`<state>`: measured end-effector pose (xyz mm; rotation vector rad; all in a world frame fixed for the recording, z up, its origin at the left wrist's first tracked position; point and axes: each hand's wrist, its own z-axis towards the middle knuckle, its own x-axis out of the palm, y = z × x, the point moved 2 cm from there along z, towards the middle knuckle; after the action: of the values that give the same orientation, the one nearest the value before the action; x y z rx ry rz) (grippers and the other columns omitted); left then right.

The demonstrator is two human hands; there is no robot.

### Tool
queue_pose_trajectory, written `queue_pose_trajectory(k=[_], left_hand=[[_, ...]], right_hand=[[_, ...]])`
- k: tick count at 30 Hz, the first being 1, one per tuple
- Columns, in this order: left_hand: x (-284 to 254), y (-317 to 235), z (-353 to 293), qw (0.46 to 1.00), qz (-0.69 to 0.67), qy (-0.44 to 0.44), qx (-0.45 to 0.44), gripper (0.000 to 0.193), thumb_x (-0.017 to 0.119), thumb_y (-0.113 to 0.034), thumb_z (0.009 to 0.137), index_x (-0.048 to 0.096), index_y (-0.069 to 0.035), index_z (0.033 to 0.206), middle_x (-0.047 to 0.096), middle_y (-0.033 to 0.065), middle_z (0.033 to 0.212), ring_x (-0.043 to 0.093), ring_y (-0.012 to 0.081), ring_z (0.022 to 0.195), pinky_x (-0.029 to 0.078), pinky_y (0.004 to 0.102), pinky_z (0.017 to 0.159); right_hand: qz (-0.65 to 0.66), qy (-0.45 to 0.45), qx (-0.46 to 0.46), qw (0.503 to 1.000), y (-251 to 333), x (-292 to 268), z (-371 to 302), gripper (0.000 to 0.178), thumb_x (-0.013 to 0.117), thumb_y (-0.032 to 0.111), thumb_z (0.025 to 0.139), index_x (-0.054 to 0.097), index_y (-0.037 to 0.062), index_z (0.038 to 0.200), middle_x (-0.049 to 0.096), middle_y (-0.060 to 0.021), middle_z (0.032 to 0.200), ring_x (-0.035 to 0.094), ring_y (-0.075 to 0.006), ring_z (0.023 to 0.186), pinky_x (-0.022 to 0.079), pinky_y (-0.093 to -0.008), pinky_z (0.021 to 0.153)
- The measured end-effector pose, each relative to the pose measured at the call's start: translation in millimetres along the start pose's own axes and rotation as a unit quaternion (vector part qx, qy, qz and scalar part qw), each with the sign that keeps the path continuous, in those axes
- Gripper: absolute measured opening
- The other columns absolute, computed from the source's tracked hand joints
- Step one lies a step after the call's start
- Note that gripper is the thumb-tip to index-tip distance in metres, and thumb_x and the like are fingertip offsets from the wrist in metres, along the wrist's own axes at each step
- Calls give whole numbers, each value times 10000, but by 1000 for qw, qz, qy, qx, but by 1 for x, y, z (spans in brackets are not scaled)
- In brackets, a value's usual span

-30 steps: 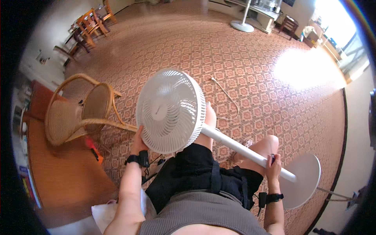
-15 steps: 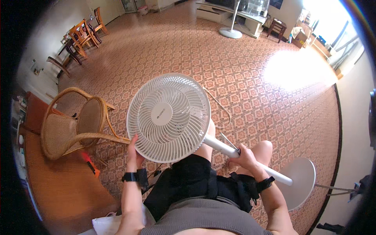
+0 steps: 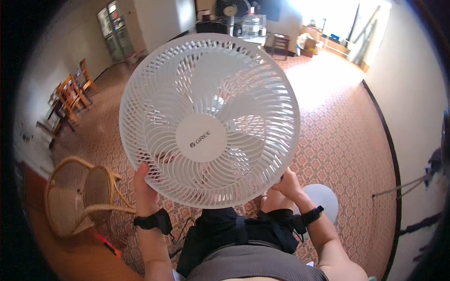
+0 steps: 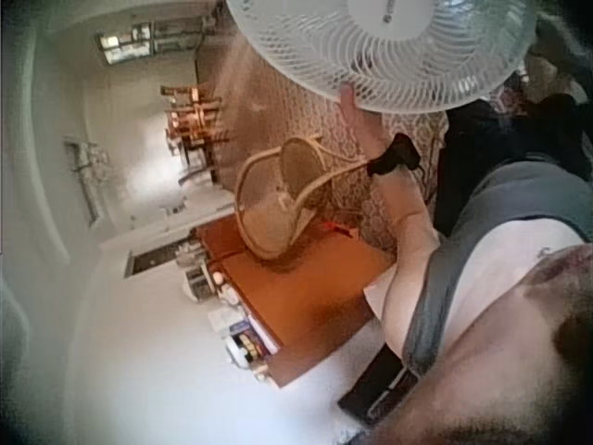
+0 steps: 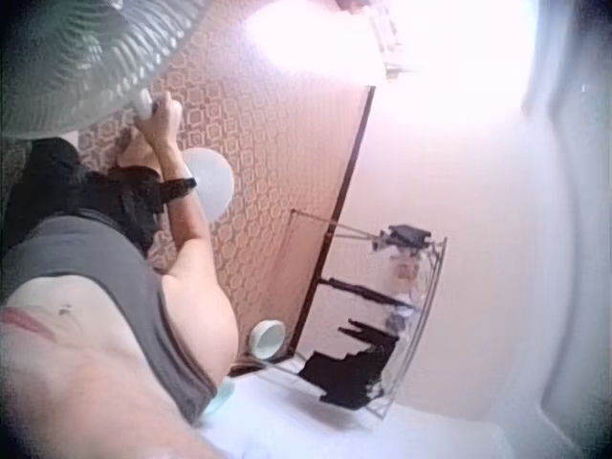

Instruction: The recorder uses a screwdriver to disassemble and then reassemble a white electric pedestal fan while seated.

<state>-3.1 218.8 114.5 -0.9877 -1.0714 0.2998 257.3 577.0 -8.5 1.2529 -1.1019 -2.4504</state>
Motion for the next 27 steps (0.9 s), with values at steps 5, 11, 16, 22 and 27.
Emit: queue_pose_trajectory(k=[5,11,16,22,27], left_hand=[[55,33,45,990,38,130,-25,654,693,-146,750,438,9,1332,582,134,1229,593,284,1101,477,398,947],[192,78,72,935,204,282,-66,848,780,-114,659,372,-11,1395,544,115,1290,538,234,1178,433,360,993],[301,140,78,859,245,441,-85,1002,822,-51,622,282,-39,1466,469,103,1384,450,209,1270,364,356,1056],[378,219,92,782,231,559,-148,1097,853,-20,589,233,-62,1494,370,127,1477,379,237,1338,321,397,1097],[435,260,87,767,204,581,-182,1060,847,-74,602,266,-79,1489,369,135,1480,352,250,1360,253,408,1131]], right_hand=[[-107,-114,-228,961,-12,-44,-8,334,742,262,752,593,16,922,606,-135,767,544,-298,579,451,-396,511],[-72,-165,-104,978,-62,-76,-18,333,734,266,769,592,17,939,608,-136,780,541,-276,559,446,-380,493],[31,-207,123,970,-124,-97,-60,332,726,270,784,591,17,953,609,-137,791,539,-258,543,441,-366,477],[201,-257,342,881,-193,-114,-105,332,717,274,801,590,18,969,611,-138,804,536,-237,523,436,-349,459],[306,-278,447,793,-237,-128,-145,331,710,277,815,589,18,983,612,-139,815,533,-218,507,432,-336,444]])
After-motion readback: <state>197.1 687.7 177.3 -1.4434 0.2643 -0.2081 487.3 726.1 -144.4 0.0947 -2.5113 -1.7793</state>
